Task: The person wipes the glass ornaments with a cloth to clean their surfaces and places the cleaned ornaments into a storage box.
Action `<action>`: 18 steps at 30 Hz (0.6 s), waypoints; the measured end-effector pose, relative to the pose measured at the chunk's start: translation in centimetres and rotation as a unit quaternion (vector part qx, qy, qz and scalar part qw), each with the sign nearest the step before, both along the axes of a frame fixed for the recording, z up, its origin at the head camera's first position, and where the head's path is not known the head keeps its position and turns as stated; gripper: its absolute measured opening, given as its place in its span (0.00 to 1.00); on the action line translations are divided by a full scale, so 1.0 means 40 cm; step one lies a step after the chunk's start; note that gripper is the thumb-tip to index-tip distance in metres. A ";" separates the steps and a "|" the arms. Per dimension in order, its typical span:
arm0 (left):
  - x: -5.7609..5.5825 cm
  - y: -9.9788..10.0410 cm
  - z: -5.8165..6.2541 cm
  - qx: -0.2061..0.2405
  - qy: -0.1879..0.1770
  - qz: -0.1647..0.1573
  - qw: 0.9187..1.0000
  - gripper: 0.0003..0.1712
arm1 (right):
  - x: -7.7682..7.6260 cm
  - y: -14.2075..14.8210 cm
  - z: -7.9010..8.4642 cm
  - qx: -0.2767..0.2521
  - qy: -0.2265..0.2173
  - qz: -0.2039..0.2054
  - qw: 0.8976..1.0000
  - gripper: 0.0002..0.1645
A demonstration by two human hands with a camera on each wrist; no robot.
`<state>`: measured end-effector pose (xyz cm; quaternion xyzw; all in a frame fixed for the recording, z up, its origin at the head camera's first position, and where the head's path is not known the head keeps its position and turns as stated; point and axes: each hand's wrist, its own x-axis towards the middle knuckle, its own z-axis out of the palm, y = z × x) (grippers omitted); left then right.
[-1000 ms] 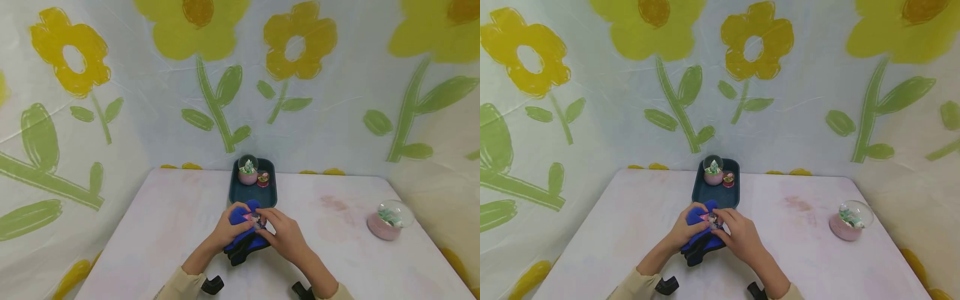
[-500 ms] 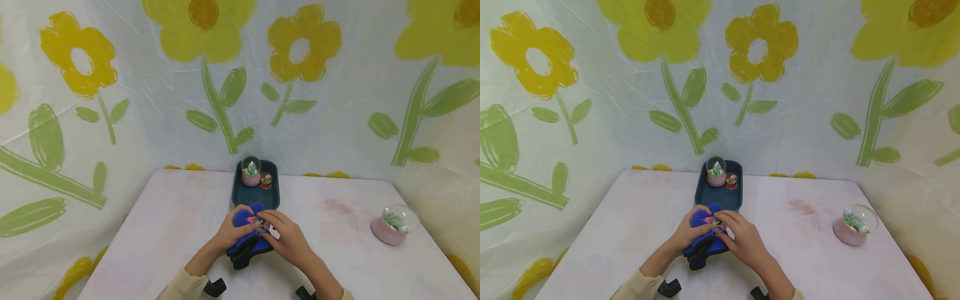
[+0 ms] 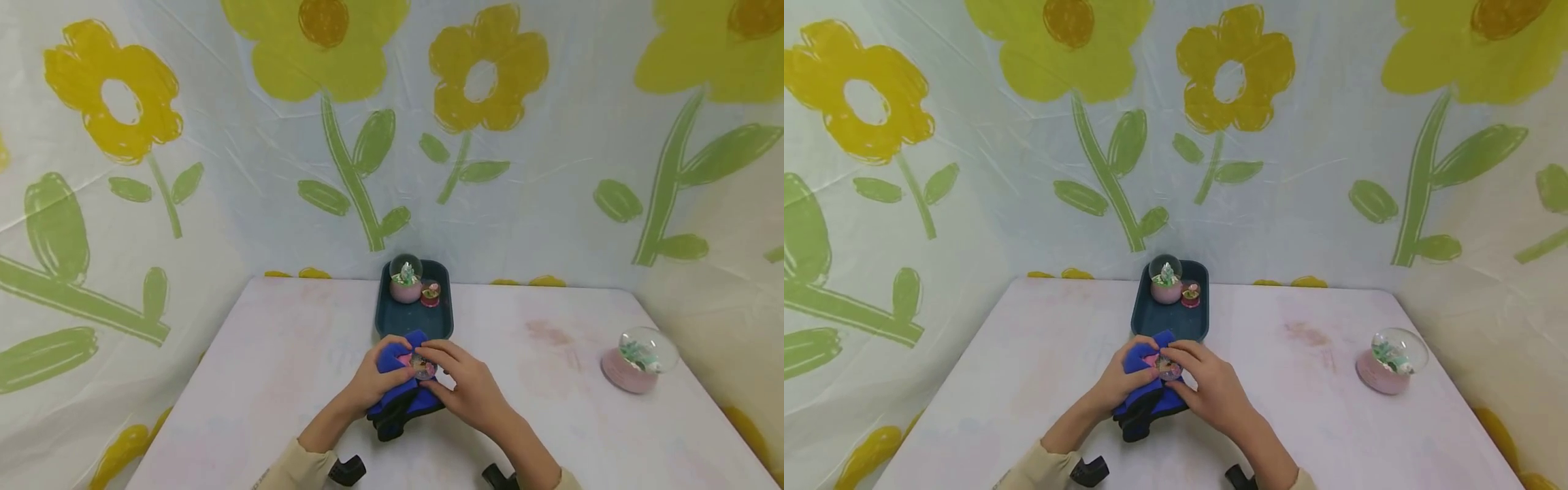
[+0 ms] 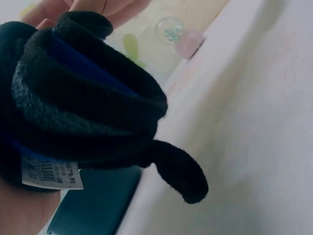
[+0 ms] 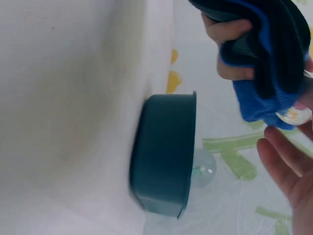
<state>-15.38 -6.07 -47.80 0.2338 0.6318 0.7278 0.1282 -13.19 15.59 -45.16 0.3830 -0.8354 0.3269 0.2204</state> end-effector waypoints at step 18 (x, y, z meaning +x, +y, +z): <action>0.010 0.009 -0.016 0.012 -0.003 -0.004 1.000 0.21 | 0.015 0.007 -0.020 0.022 0.009 -0.008 1.000 0.36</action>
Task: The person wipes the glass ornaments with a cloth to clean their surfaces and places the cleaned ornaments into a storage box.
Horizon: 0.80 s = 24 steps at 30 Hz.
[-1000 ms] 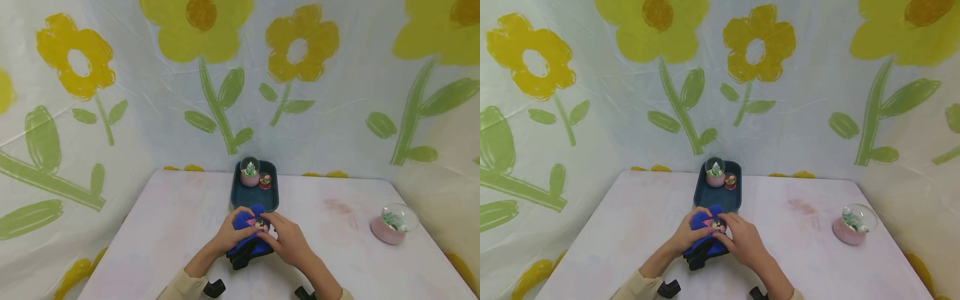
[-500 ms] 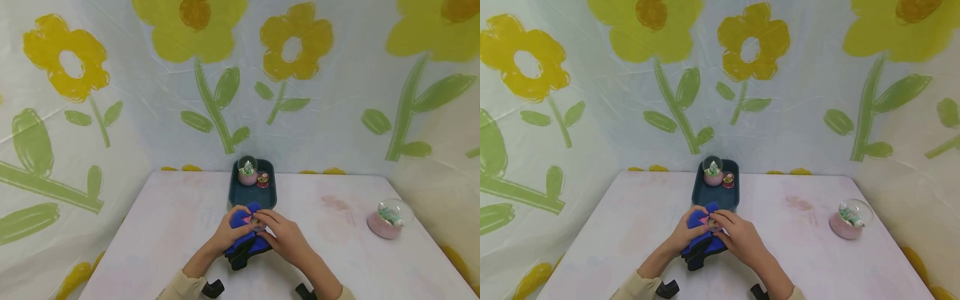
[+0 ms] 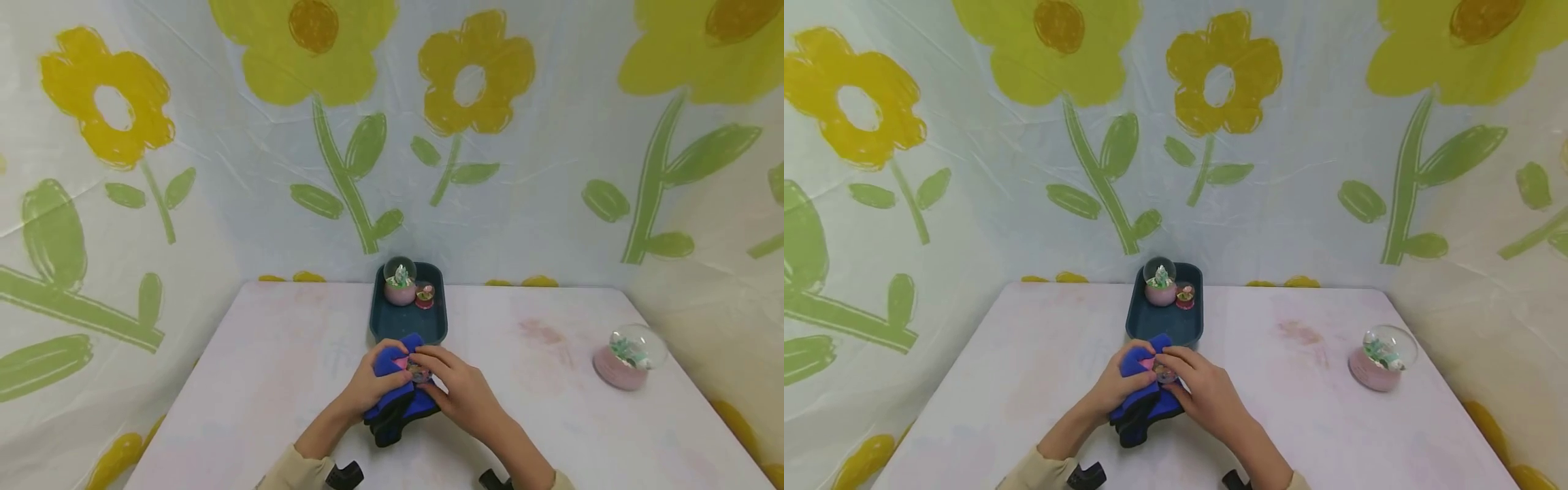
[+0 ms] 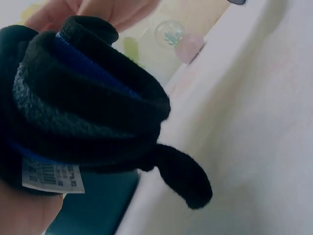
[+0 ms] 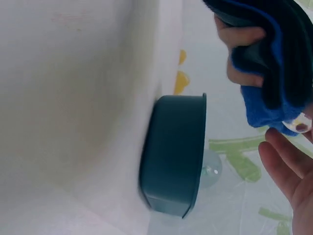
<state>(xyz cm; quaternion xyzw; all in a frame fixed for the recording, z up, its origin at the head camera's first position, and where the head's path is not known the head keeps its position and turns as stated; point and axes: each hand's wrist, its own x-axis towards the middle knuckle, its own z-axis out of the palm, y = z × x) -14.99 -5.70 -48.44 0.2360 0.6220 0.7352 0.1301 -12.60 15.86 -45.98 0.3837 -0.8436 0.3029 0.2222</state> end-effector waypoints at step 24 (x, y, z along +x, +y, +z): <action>0.011 -0.017 0.011 -0.032 -0.014 0.013 0.999 0.23 | 0.000 -0.013 0.001 0.017 -0.058 -0.048 0.997 0.25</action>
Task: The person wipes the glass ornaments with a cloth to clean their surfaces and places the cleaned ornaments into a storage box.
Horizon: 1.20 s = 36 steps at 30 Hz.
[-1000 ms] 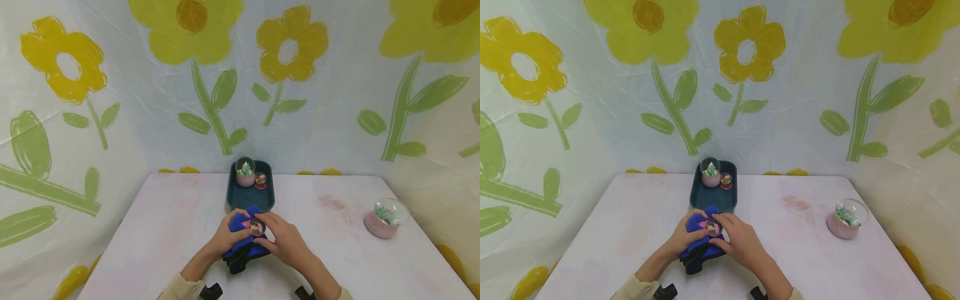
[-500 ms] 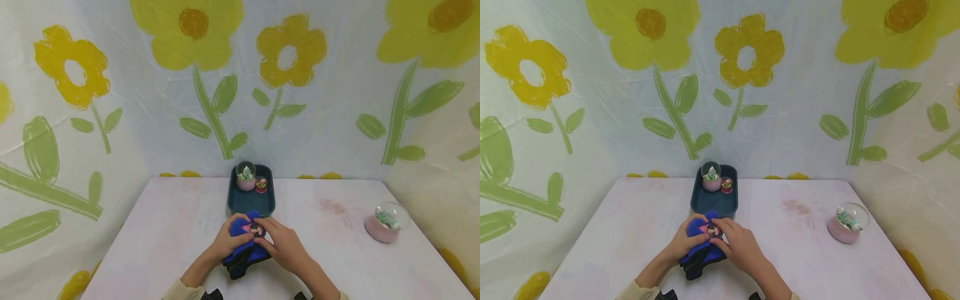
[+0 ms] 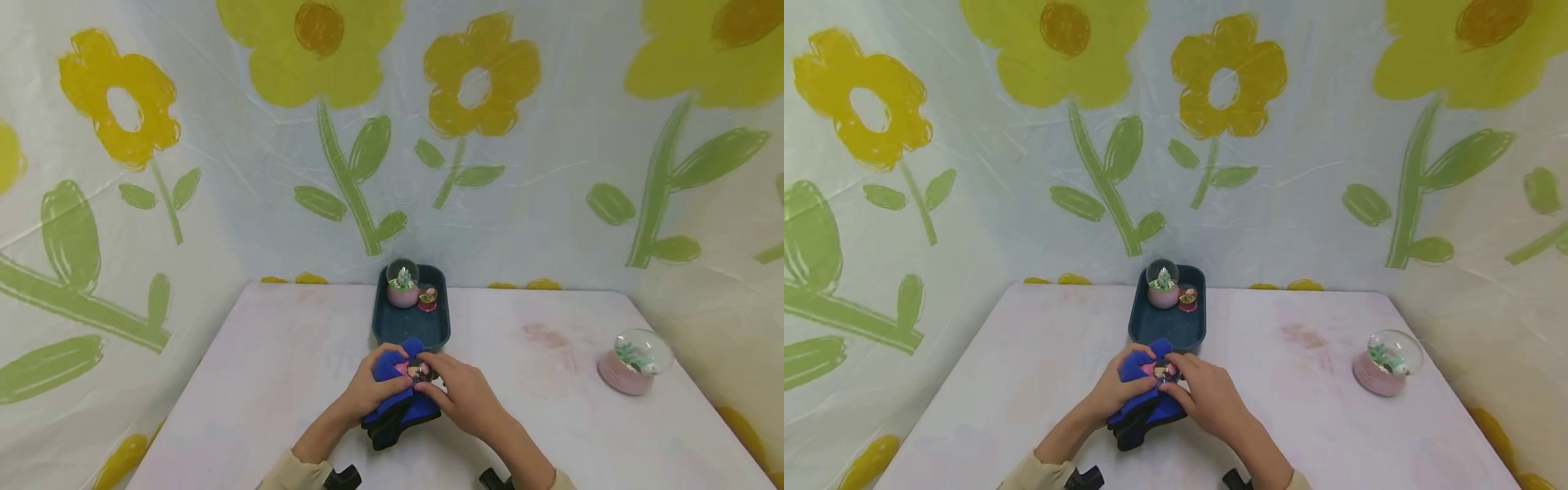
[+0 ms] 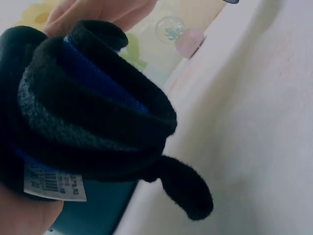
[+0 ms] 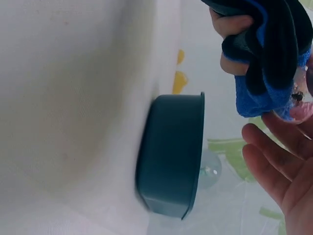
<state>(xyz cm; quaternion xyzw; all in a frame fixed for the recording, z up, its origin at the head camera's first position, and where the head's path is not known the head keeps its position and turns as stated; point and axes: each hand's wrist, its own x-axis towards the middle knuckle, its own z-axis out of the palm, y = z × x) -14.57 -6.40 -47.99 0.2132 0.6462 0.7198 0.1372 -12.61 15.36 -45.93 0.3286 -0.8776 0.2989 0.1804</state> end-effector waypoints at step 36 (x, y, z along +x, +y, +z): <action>-0.012 0.006 0.026 0.006 0.000 -0.028 1.000 0.23 | -0.002 0.008 0.017 -0.025 -0.019 -0.010 0.999 0.32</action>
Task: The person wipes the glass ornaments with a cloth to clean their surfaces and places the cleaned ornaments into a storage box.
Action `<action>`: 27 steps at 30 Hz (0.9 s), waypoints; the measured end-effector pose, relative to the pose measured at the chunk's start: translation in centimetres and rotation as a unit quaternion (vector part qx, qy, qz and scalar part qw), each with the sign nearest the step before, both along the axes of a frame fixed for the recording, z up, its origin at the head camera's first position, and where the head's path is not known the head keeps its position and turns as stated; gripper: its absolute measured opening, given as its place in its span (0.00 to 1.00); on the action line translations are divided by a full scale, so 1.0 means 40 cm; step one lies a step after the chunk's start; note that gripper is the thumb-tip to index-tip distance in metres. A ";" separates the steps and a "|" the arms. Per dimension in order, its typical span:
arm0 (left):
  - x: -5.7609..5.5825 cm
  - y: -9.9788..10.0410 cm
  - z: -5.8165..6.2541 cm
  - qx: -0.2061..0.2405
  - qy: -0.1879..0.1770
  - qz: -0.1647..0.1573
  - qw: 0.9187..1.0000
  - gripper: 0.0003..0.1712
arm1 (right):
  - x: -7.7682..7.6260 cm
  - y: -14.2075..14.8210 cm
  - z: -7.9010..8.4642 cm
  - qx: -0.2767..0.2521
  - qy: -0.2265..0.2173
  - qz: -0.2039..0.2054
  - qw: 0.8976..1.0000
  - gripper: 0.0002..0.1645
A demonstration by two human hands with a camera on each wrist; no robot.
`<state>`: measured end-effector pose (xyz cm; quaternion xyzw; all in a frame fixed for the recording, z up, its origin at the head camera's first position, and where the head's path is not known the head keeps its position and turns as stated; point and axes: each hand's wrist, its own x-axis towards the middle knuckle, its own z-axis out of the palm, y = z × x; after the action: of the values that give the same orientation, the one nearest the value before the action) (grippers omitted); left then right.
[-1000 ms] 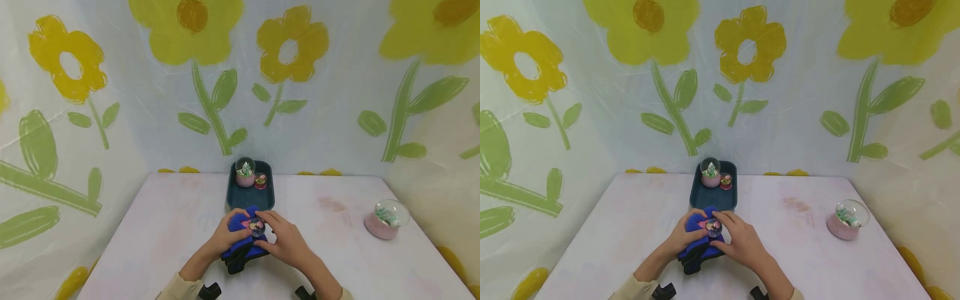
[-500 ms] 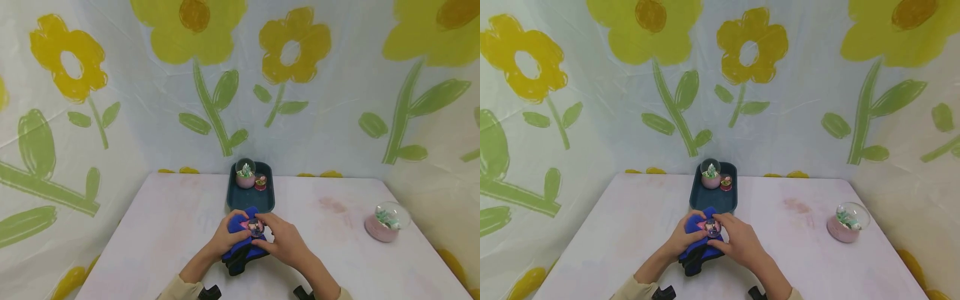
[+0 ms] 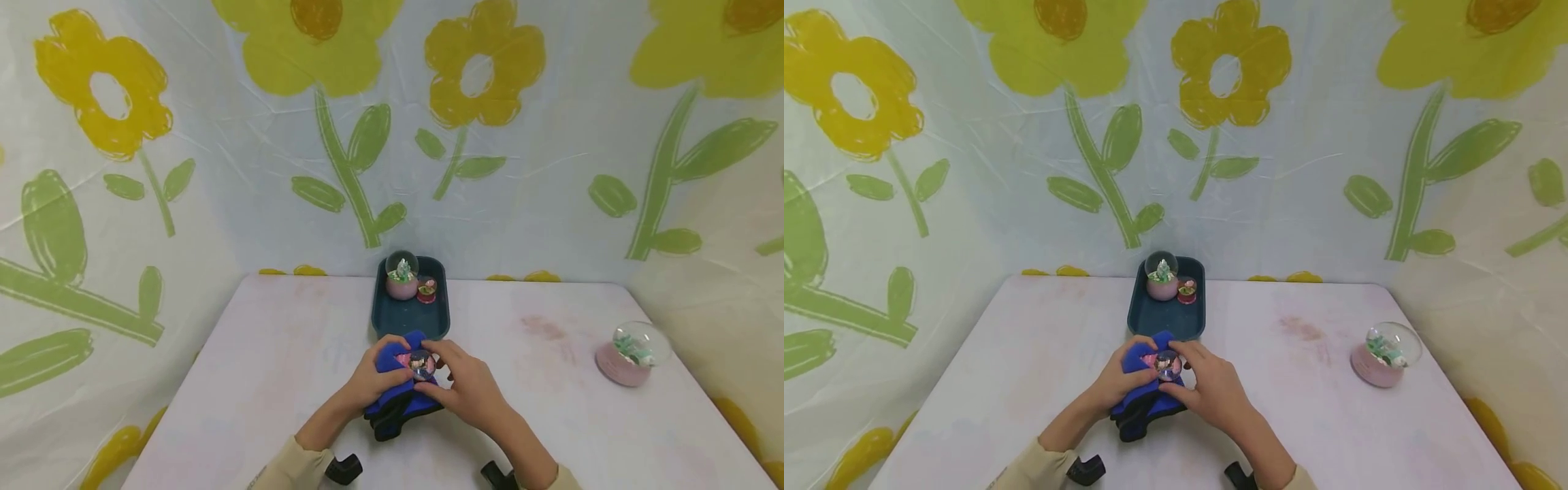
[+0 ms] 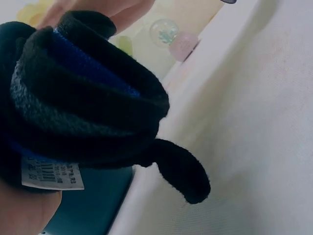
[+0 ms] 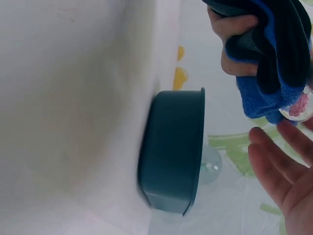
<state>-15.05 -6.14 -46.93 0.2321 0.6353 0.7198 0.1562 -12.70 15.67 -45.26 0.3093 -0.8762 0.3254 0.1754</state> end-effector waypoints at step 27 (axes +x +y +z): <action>-0.011 0.006 -0.047 -0.012 0.003 0.032 0.999 0.23 | -0.009 -0.007 -0.006 -0.032 -0.081 -0.013 0.996 0.27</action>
<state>-15.49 -5.89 -48.80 0.2120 0.6514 0.7161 0.1340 -13.07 15.41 -45.48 0.2644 -0.8807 0.3749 0.1178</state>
